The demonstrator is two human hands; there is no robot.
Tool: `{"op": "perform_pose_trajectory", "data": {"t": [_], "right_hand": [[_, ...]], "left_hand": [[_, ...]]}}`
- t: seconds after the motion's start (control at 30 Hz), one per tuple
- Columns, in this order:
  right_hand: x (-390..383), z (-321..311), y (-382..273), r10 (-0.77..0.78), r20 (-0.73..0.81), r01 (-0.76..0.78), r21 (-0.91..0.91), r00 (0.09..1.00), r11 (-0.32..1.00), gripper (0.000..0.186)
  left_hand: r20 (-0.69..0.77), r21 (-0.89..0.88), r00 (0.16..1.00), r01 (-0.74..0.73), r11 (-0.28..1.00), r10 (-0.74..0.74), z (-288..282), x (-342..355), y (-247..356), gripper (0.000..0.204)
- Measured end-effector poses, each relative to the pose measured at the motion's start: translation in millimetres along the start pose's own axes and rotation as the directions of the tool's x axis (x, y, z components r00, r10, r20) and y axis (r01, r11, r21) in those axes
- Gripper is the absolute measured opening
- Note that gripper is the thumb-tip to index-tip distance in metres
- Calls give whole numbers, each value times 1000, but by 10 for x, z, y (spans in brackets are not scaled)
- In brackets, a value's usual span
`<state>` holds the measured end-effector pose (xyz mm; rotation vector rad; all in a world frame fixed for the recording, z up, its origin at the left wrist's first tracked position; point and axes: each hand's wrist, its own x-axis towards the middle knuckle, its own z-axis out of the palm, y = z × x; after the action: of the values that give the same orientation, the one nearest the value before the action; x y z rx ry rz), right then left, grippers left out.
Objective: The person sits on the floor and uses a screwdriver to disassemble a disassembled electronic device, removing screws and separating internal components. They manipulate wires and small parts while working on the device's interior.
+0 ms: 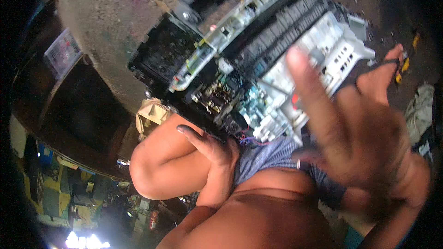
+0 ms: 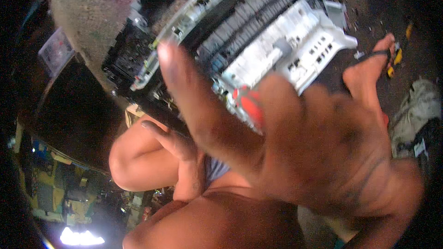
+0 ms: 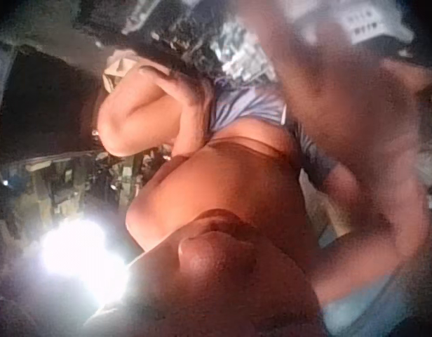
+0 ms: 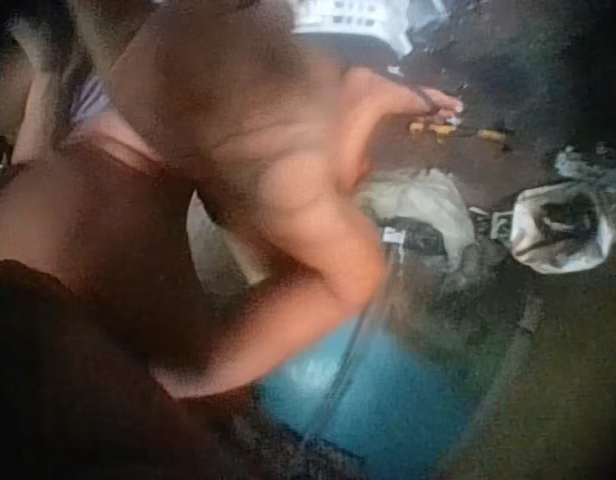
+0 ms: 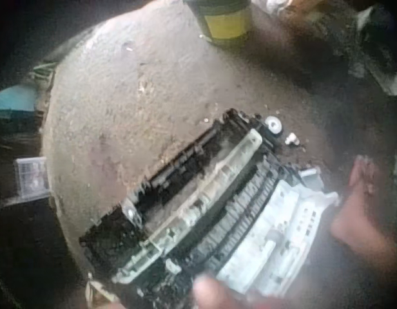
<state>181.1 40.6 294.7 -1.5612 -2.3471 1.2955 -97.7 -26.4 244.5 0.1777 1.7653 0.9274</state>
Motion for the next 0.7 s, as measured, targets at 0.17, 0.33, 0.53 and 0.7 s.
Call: {"op": "perform_pose_trajectory", "data": {"t": [0.17,0.33,0.53,0.7], "right_hand": [[-58,118,-47,341,-61,-278,451,938,848,68],[-87,179,171,13,-196,48,300,981,953,60],[-87,174,124,108,-214,-75,160,971,984,72],[-145,230,127,-100,-349,82,-65,932,994,47]], "left_hand": [[-24,-64,1000,13,998,-15,120,-152,32,84],[85,-26,996,-1,1000,3,129,-111,35,80],[124,17,989,-86,996,83,159,-86,5,79],[167,21,981,-102,995,98,125,-55,11,76]]}}
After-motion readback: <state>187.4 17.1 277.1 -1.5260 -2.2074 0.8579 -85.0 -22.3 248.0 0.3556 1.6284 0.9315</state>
